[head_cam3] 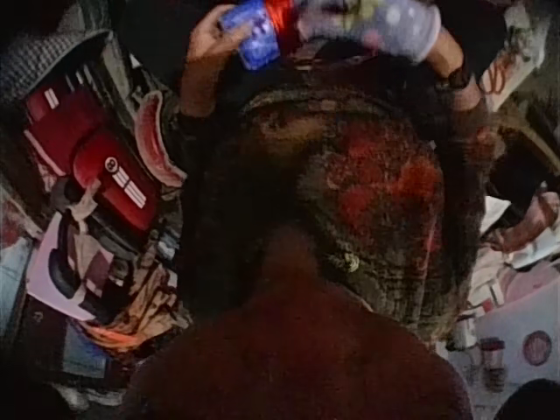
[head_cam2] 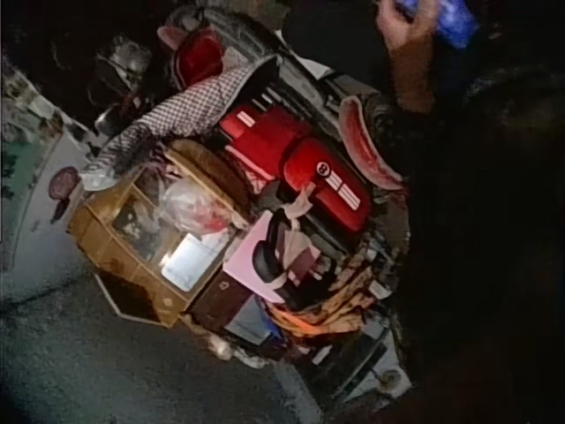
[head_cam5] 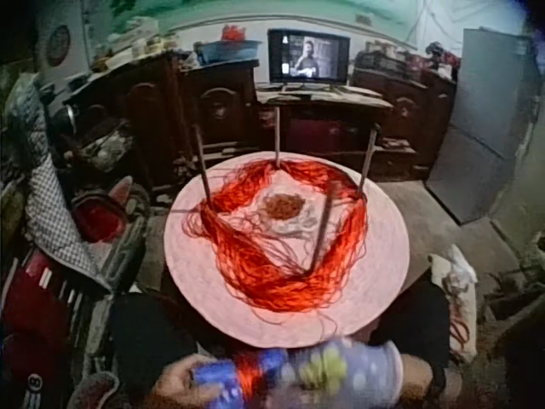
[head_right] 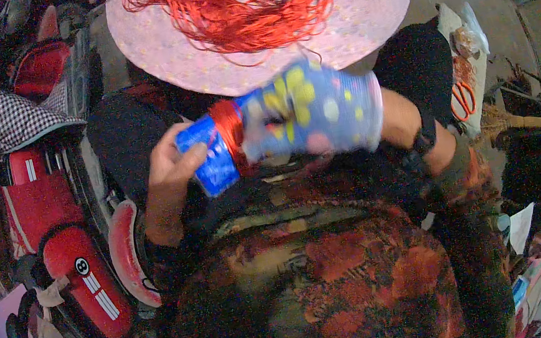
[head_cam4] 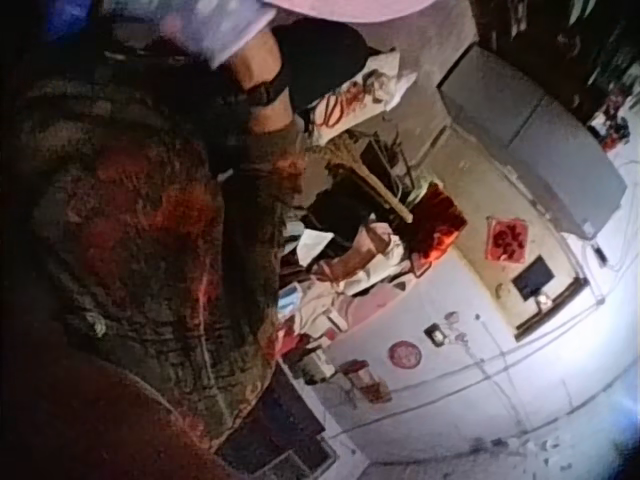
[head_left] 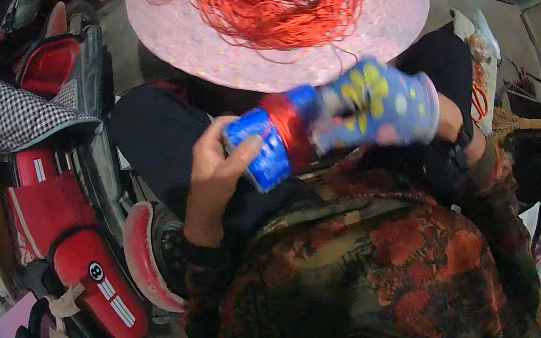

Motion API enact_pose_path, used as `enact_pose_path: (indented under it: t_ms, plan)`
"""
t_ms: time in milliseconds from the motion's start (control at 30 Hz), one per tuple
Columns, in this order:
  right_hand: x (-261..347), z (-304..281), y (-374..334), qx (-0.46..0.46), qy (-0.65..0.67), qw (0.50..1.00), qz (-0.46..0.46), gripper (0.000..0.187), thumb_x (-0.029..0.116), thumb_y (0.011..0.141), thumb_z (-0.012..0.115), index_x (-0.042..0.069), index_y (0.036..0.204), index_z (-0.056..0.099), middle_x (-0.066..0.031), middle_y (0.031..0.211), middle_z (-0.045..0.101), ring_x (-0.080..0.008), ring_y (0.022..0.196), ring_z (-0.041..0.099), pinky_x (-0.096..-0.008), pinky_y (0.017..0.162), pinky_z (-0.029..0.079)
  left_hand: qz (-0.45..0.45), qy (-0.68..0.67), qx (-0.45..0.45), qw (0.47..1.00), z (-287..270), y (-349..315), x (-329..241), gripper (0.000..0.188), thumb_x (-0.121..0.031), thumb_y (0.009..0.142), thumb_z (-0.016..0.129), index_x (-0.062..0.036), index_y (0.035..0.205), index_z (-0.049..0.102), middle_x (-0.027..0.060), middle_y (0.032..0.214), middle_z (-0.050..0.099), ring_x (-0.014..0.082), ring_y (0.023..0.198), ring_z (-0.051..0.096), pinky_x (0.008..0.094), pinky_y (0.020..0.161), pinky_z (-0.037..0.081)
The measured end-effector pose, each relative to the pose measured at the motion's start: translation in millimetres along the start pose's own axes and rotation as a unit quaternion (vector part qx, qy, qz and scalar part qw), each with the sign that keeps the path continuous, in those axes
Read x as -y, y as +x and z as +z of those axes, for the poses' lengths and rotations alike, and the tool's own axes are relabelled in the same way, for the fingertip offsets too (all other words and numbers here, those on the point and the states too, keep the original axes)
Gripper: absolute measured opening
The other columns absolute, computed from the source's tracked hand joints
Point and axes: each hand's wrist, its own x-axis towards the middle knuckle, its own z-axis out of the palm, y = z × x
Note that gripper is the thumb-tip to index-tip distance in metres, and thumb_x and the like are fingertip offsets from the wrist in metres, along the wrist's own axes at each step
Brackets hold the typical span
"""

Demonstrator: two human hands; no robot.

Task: Wrap a blue package repeatedly with red string from a winding frame and cut it with scissors.

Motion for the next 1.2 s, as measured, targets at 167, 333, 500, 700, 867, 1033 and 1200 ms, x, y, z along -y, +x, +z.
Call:
enact_pose_path:
  t_ms: [167,333,500,700,867,1033,1200]
  plan:
    - [-56.6,15.4,8.1,-0.040,0.132,0.989,0.061,0.016,0.017,0.085,0.068,0.002,0.092,0.067,-0.0045,0.087,0.067,-0.0113,0.079,0.061,-0.0273,0.071,0.050,-0.080,-0.171,0.181,0.965,4.8,-11.3,-17.2,0.057,-0.035,0.074,0.073,-0.0011,0.116,0.055,0.0028,0.100,0.062,0.0107,0.090,0.060,0.0272,0.085,0.048]
    - [-51.1,51.2,-14.7,-0.001,0.140,0.988,0.070,0.019,0.021,0.092,0.060,0.003,0.095,0.065,-0.0116,0.083,0.067,-0.0204,0.073,0.066,-0.0324,0.067,0.052,0.016,-0.363,-0.086,0.928,11.6,-15.7,-8.4,0.052,-0.027,0.085,0.064,0.0014,0.125,0.048,0.0082,0.109,0.061,0.0171,0.093,0.063,0.0331,0.088,0.050]
    - [-13.3,24.4,-10.7,0.022,-0.170,0.982,-0.077,0.016,0.025,0.087,0.063,0.010,0.081,0.064,-0.0127,0.069,0.062,-0.0332,0.066,0.062,-0.0397,0.059,0.051,0.051,-0.085,-0.066,0.993,11.2,1.7,-7.3,0.041,-0.025,0.087,0.065,0.0017,0.116,0.054,0.0059,0.101,0.061,0.0121,0.087,0.061,0.0284,0.079,0.051]
    - [-29.3,-1.9,16.2,-0.047,0.057,0.997,0.005,0.020,0.027,0.086,0.067,0.007,0.083,0.066,-0.0055,0.072,0.066,-0.0191,0.068,0.064,-0.0321,0.065,0.049,-0.104,-0.095,0.180,0.973,9.7,-4.7,-10.5,0.055,-0.033,0.073,0.077,0.0002,0.111,0.057,0.0027,0.098,0.062,0.0098,0.089,0.059,0.0258,0.082,0.048]
    - [-84.8,29.7,-1.6,-0.140,0.113,0.983,0.049,0.022,0.025,0.091,0.061,0.005,0.096,0.065,-0.0080,0.084,0.067,-0.0207,0.079,0.064,-0.0322,0.074,0.049,-0.012,-0.360,0.065,0.931,10.6,-23.2,-16.3,0.068,-0.045,0.076,0.068,-0.0009,0.124,0.048,0.0107,0.114,0.060,0.0204,0.101,0.061,0.0357,0.092,0.048]
    - [-45.3,43.4,-12.4,-0.039,-0.128,0.990,-0.037,0.022,0.025,0.091,0.057,0.005,0.097,0.063,-0.0128,0.088,0.066,-0.0312,0.084,0.064,-0.0366,0.073,0.050,0.061,-0.394,-0.151,0.905,14.2,1.8,-26.2,0.046,-0.032,0.090,0.058,-0.0013,0.123,0.049,0.0113,0.113,0.061,0.0176,0.096,0.062,0.0326,0.086,0.050]
    - [-13.6,10.8,7.1,0.013,-0.227,0.969,-0.093,0.020,0.028,0.087,0.062,0.008,0.087,0.064,-0.0142,0.074,0.063,-0.0298,0.072,0.065,-0.0367,0.062,0.050,0.008,-0.023,-0.077,0.997,11.4,0.9,-7.2,0.035,-0.022,0.085,0.068,0.0000,0.110,0.058,0.0037,0.093,0.061,0.0085,0.083,0.058,0.0249,0.076,0.048]
